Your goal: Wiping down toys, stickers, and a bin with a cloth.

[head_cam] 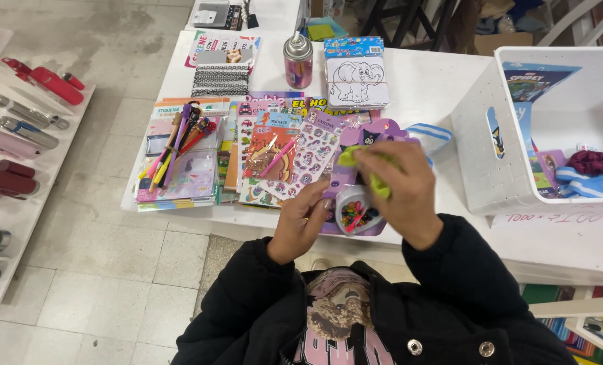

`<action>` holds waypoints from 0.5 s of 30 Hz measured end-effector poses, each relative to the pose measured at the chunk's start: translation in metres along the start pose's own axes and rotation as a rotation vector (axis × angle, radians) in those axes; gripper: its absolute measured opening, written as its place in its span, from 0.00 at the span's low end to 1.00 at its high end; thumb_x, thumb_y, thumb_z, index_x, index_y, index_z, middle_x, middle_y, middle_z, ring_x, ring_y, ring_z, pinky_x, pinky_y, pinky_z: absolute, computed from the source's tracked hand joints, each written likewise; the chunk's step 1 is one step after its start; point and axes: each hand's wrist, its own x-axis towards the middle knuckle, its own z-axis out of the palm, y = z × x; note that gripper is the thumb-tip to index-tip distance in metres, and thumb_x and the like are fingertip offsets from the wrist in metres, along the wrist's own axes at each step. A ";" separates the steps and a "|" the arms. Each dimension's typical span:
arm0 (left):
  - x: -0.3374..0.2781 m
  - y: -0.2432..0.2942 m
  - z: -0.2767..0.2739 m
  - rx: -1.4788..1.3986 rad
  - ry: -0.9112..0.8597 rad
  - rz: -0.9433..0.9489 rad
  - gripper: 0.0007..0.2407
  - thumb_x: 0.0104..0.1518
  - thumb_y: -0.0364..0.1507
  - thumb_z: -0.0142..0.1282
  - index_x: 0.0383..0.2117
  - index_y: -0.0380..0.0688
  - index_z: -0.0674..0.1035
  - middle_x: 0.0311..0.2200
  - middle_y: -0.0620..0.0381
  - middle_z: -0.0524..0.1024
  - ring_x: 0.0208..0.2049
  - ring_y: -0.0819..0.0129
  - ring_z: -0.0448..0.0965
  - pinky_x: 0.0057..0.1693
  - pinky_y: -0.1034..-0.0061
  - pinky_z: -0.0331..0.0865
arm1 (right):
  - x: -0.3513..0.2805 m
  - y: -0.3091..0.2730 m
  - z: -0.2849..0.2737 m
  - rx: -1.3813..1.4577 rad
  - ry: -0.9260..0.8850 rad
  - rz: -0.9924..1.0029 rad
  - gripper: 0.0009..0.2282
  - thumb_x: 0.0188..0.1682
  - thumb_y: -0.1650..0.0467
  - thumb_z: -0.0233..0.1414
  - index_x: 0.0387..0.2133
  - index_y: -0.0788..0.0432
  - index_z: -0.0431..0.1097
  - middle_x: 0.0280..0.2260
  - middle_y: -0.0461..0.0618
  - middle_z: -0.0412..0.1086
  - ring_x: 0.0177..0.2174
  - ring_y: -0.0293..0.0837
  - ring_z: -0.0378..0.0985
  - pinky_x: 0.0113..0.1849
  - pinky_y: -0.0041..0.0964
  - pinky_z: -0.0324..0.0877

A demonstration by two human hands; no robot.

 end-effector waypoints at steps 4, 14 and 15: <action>-0.003 0.001 0.000 0.011 -0.024 -0.012 0.15 0.68 0.19 0.49 0.60 0.34 0.71 0.43 0.52 0.82 0.40 0.79 0.79 0.48 0.81 0.76 | -0.002 0.013 -0.004 -0.081 0.070 0.161 0.11 0.50 0.77 0.62 0.46 0.58 0.77 0.42 0.52 0.72 0.43 0.52 0.75 0.44 0.45 0.71; -0.005 -0.015 -0.009 -0.238 0.053 -0.067 0.16 0.71 0.21 0.46 0.63 0.32 0.65 0.45 0.50 0.81 0.45 0.75 0.78 0.53 0.80 0.71 | -0.012 0.015 -0.004 -0.030 -0.029 0.116 0.12 0.48 0.77 0.60 0.45 0.59 0.76 0.42 0.54 0.71 0.42 0.53 0.74 0.43 0.44 0.70; -0.007 -0.024 -0.009 -0.237 0.086 -0.086 0.17 0.70 0.22 0.46 0.64 0.33 0.64 0.40 0.50 0.82 0.41 0.76 0.79 0.50 0.80 0.72 | -0.014 0.017 -0.007 -0.045 -0.040 0.158 0.12 0.48 0.78 0.60 0.45 0.59 0.76 0.42 0.54 0.71 0.42 0.53 0.74 0.43 0.44 0.70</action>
